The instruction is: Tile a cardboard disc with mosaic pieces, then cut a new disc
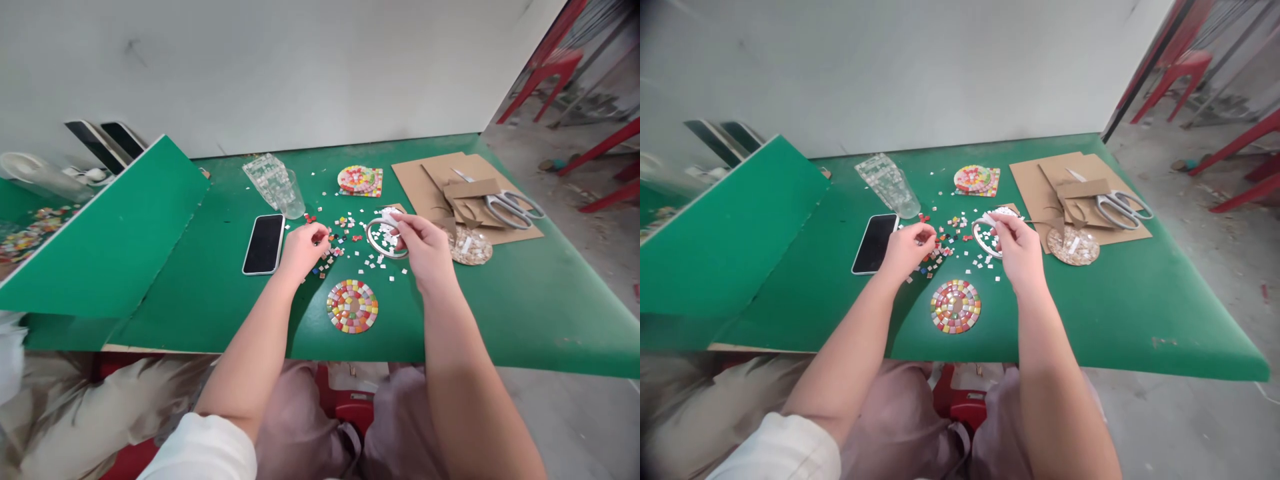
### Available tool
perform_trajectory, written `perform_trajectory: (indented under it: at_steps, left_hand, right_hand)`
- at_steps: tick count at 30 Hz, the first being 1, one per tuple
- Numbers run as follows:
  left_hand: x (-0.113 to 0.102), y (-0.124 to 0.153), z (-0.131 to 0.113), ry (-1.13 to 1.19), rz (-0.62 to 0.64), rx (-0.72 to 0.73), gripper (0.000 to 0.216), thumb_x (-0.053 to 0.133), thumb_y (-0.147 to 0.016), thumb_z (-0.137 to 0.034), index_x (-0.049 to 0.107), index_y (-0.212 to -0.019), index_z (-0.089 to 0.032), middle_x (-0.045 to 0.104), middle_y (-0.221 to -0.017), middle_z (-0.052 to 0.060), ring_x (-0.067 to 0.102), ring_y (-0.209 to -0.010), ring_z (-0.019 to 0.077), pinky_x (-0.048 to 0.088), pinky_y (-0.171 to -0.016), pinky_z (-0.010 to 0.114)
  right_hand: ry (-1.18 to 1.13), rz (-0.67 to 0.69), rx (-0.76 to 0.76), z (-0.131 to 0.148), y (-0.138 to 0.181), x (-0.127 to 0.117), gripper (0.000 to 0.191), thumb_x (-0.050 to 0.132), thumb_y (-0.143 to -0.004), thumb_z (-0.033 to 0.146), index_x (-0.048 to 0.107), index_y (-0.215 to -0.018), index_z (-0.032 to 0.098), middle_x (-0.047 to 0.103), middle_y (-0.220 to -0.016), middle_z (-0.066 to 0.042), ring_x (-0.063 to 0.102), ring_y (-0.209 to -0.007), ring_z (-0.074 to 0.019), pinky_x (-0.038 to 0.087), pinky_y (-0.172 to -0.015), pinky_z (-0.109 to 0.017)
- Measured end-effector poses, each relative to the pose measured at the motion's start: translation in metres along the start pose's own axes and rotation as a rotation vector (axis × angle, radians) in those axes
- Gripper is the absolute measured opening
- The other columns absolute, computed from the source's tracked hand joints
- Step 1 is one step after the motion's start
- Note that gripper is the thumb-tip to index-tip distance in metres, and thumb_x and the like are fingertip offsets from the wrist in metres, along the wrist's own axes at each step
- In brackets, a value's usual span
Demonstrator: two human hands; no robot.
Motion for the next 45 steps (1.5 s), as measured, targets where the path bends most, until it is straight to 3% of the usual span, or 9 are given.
perform_trajectory:
  at_steps: [7, 19, 28, 33, 45]
  left_hand:
    - [0.006, 0.000, -0.001, -0.077, 0.049, 0.037, 0.016, 0.052, -0.076, -0.019, 0.067, -0.076, -0.018, 0.065, -0.078, 0.003, 0.056, -0.067, 0.0136, 0.044, -0.071, 0.027]
    - [0.009, 0.002, 0.003, -0.121, 0.060, 0.064, 0.027, 0.047, -0.077, -0.011, 0.068, -0.093, -0.018, 0.064, -0.085, 0.004, 0.057, -0.071, 0.0130, 0.046, -0.073, 0.027]
    - [-0.001, 0.006, 0.003, -0.106, 0.043, 0.016, 0.003, 0.055, -0.079, -0.021, 0.059, -0.078, -0.021, 0.062, -0.072, -0.001, 0.056, -0.065, 0.0123, 0.041, -0.061, 0.024]
    - [-0.004, 0.005, 0.006, -0.115, 0.034, -0.003, 0.009, 0.059, -0.077, -0.025, 0.054, -0.072, -0.020, 0.057, -0.065, -0.002, 0.053, -0.060, 0.0115, 0.038, -0.058, 0.024]
    - [-0.010, 0.002, 0.027, -0.140, 0.029, -0.058, 0.009, 0.055, -0.077, -0.018, 0.064, -0.078, -0.021, 0.067, -0.081, 0.000, 0.059, -0.069, 0.0138, 0.044, -0.068, 0.025]
  right_hand:
    - [0.027, 0.039, -0.017, -0.003, 0.000, 0.005, 0.024, 0.055, -0.079, 0.025, 0.068, -0.098, 0.023, 0.062, -0.074, 0.000, 0.048, -0.052, -0.0083, 0.043, -0.051, -0.024]
    - [0.059, 0.068, -0.041, -0.004, 0.000, 0.009, 0.021, 0.054, -0.080, 0.027, 0.068, -0.096, 0.024, 0.062, -0.074, 0.000, 0.049, -0.051, -0.0084, 0.043, -0.050, -0.024]
    - [0.107, 0.086, -0.036, -0.003, 0.002, 0.013, 0.020, 0.054, -0.081, 0.027, 0.068, -0.094, 0.026, 0.062, -0.081, 0.000, 0.049, -0.052, -0.0083, 0.043, -0.051, -0.024]
    - [0.111, 0.096, -0.026, -0.005, 0.003, 0.015, 0.020, 0.055, -0.081, 0.029, 0.068, -0.095, 0.026, 0.063, -0.082, 0.000, 0.050, -0.054, -0.0091, 0.043, -0.052, -0.025]
    - [0.093, 0.097, 0.015, -0.008, 0.003, 0.017, 0.020, 0.057, -0.079, 0.030, 0.068, -0.095, 0.025, 0.064, -0.081, 0.000, 0.050, -0.055, -0.0091, 0.042, -0.051, -0.024]
Point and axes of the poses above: each hand's wrist, its own y-axis away from the middle knuckle, its own x-axis out of the palm, z = x × y, the point moved 9 cm from there along -y, towards the middle knuckle
